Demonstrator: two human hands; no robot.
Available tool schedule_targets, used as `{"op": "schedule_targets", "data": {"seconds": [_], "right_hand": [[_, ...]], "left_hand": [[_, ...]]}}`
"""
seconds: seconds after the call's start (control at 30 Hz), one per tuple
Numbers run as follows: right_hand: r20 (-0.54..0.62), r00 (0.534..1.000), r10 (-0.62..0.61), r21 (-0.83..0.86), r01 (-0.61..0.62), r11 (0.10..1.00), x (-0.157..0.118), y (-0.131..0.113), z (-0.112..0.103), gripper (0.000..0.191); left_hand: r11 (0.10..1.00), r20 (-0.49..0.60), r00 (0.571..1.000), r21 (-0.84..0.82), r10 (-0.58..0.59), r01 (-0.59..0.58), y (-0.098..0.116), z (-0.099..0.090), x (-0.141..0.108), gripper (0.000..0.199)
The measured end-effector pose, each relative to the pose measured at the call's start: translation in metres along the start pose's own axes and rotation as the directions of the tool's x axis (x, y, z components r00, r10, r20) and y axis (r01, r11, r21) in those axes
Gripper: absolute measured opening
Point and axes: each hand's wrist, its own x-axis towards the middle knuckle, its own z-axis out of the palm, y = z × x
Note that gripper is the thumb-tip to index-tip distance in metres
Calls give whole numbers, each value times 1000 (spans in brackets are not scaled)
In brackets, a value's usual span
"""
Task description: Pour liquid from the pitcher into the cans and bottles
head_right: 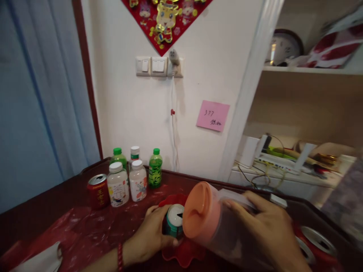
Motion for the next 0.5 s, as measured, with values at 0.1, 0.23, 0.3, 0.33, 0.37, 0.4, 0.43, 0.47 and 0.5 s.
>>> {"op": "schedule_targets", "data": {"seconds": [0.1, 0.23, 0.3, 0.33, 0.37, 0.4, 0.43, 0.47, 0.5], "right_hand": [[80, 996, 43, 102, -51, 993, 7, -3, 7, 52], [-36, 993, 114, 287, -99, 953, 10, -8, 15, 49], [-85, 985, 151, 323, -117, 939, 12, -8, 20, 50], [-113, 979, 170, 333, -124, 935, 13, -7, 23, 52], [-143, 971, 190, 348, -131, 928, 14, -6, 25, 53], [-174, 962, 211, 364, -136, 921, 15, -3, 28, 55], [-204, 951, 231, 382, -140, 914, 16, -1, 31, 57], [-233, 940, 251, 399, -143, 906, 16, 2, 34, 58], [-261, 927, 269, 416, -144, 898, 17, 6, 37, 59]], "left_hand": [[999, 16, 1000, 49, -16, 16, 5, -3, 2, 70], [989, 54, 998, 142, -43, 35, 4, -4, 8, 75], [983, 59, 998, 181, -12, 1, -6, -2, 14, 77], [980, 54, 998, 199, 16, -26, -13, -1, 17, 77], [975, 48, 998, 215, 44, -53, -22, 0, 21, 76], [970, 38, 997, 231, 63, -71, -31, 1, 24, 76], [967, 21, 997, 244, 74, -77, -40, 2, 27, 76], [965, 5, 996, 247, 88, -86, -49, 2, 30, 76], [964, -5, 995, 245, 103, -98, -56, 3, 33, 77]]}}
